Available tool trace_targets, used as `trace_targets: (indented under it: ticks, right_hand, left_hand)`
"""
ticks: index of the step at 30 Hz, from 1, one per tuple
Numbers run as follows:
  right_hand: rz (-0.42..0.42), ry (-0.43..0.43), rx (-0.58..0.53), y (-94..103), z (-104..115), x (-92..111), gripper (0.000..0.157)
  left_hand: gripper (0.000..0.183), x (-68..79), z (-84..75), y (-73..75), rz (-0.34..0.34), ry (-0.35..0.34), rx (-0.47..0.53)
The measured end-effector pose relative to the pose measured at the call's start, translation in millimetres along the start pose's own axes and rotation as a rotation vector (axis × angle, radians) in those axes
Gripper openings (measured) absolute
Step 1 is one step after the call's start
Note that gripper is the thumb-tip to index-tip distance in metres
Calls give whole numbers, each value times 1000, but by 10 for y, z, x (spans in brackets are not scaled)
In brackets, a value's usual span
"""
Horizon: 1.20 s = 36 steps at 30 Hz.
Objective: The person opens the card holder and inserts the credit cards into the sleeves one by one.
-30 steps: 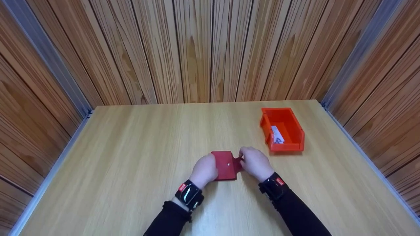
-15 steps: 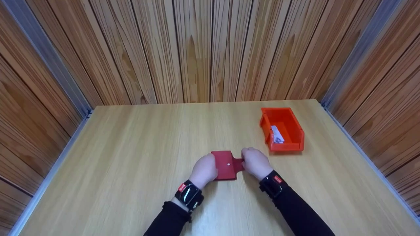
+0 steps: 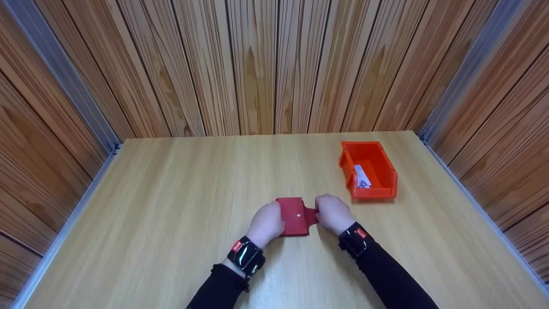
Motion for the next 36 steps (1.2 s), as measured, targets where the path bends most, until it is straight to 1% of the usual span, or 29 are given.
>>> trace_targets:
  ticks: [5, 11, 13, 16, 19, 23, 26, 28, 33, 36]
  right_hand:
    - [-11, 18, 9, 11, 9, 9, 15]
    - [-36, 41, 22, 21, 13, 32, 17]
    - [-50, 55, 22, 24, 16, 40, 18]
    - [-57, 60, 12, 29, 17, 42, 18]
    - [-58, 59, 4, 28, 14, 37, 19]
    - [-41, 47, 2, 10, -1, 26, 18]
    - [-21, 30, 2, -5, -11, 18, 17]
    - [-12, 21, -2, -5, -11, 14, 16]
    - [-20, 32, 3, -2, -5, 13, 17]
    - [-20, 32, 9, -9, -5, 11, 15]
  left_hand:
    - [28, 13, 9, 23, -20, 9, 1]
    - [35, 32, -99, 58, -89, -41, -78]
    - [36, 35, -147, 44, -92, -56, -91]
    - [37, 39, -212, 6, -71, -51, -73]
    - [38, 38, -272, -34, -68, -68, -71]
    - [41, 39, -339, -74, -106, -115, -105]
    - [44, 41, -382, -102, -130, -130, -117]
    - [46, 38, -405, -122, -130, -120, -115]
    - [52, 0, -446, -172, -114, -77, -114]
    - [52, -30, -462, -188, -118, -76, -121]
Point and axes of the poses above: each hand's wrist, its own x-axis away from the middle knuckle, its own y-axis out of the back of the hand, z = x × y, the point moved 4 cm from there along -x, towards the middle knuckle, and after that the axes turned 15 degrees about -z, right-handed, at the moved point
